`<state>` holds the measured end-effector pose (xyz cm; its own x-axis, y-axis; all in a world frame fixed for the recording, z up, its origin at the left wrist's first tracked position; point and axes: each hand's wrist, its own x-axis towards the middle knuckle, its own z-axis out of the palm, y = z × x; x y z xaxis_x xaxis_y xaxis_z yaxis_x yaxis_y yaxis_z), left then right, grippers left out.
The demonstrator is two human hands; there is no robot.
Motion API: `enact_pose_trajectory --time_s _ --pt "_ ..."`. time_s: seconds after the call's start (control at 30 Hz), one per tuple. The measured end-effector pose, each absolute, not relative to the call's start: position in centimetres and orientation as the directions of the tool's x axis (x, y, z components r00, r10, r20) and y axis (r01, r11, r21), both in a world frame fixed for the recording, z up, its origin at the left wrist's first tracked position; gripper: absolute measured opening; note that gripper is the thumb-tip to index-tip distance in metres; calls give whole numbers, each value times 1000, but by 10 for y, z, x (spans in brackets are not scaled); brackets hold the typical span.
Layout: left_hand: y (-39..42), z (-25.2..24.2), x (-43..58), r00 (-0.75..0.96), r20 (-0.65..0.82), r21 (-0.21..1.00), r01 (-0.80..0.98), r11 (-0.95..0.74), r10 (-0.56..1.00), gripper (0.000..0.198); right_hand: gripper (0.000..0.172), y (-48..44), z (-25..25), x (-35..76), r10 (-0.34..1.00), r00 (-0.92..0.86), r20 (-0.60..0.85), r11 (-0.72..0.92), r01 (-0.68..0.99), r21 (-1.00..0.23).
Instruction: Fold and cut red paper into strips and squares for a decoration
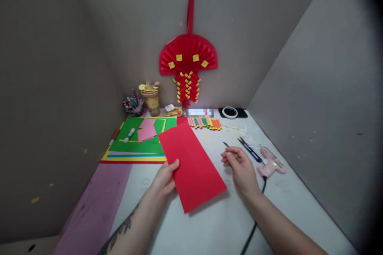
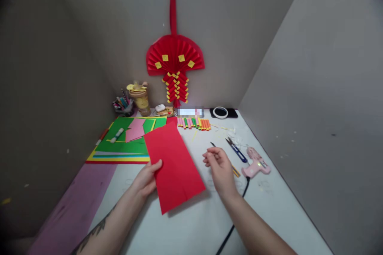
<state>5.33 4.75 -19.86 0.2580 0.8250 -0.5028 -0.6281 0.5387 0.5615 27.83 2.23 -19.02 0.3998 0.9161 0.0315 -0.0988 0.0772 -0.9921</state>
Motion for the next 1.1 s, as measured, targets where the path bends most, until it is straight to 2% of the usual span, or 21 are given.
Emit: enact_pose_trajectory --time_s 0.13,0.23,0.33,0.4,0.47,0.53,0.6,0.8,0.87,0.93,1.0,1.03,1.1 --pt "44 -201 55 358 -453 564 -594 573 816 38 26 35 -163 284 925 354 141 130 53 -990" --pt "48 -200 47 335 -438 577 -606 547 834 34 27 47 -153 279 941 306 144 115 110 -987" --pt "54 -196 36 279 -416 611 -619 493 865 32 32 54 -155 270 962 260 84 50 136 -990" --pt "56 -194 31 272 -392 630 -616 472 879 33 40 52 -160 259 983 182 2 -16 100 -995" --pt "55 -191 29 291 -363 642 -611 464 885 35 51 44 -167 245 995 30 -99 -99 -2 -995" --pt "54 -190 29 322 -330 649 -605 461 887 37 53 33 -175 230 973 -150 -174 -193 -125 -973" --pt "52 -190 30 346 -299 661 -597 455 889 38 52 24 -182 219 953 -230 -198 -248 -216 -944" --pt "51 -192 31 344 -309 712 -534 455 887 41 59 16 -199 211 956 -211 -204 -259 -279 -925" --pt "52 -192 29 334 -320 721 -520 457 886 42 53 19 -204 215 960 -196 -198 -246 -263 -933" --pt "55 -191 28 302 -338 726 -520 451 891 42 44 25 -207 225 973 -117 -200 -217 -166 -962" --pt "58 -191 27 259 -361 729 -521 444 896 40 35 31 -207 242 988 60 -142 -147 88 -985" --pt "59 -190 27 241 -372 732 -518 442 897 39 29 33 -206 253 986 155 -57 -98 266 -959" --pt "61 -190 27 217 -385 737 -512 440 897 36 18 37 -201 278 960 238 146 -28 603 -797"
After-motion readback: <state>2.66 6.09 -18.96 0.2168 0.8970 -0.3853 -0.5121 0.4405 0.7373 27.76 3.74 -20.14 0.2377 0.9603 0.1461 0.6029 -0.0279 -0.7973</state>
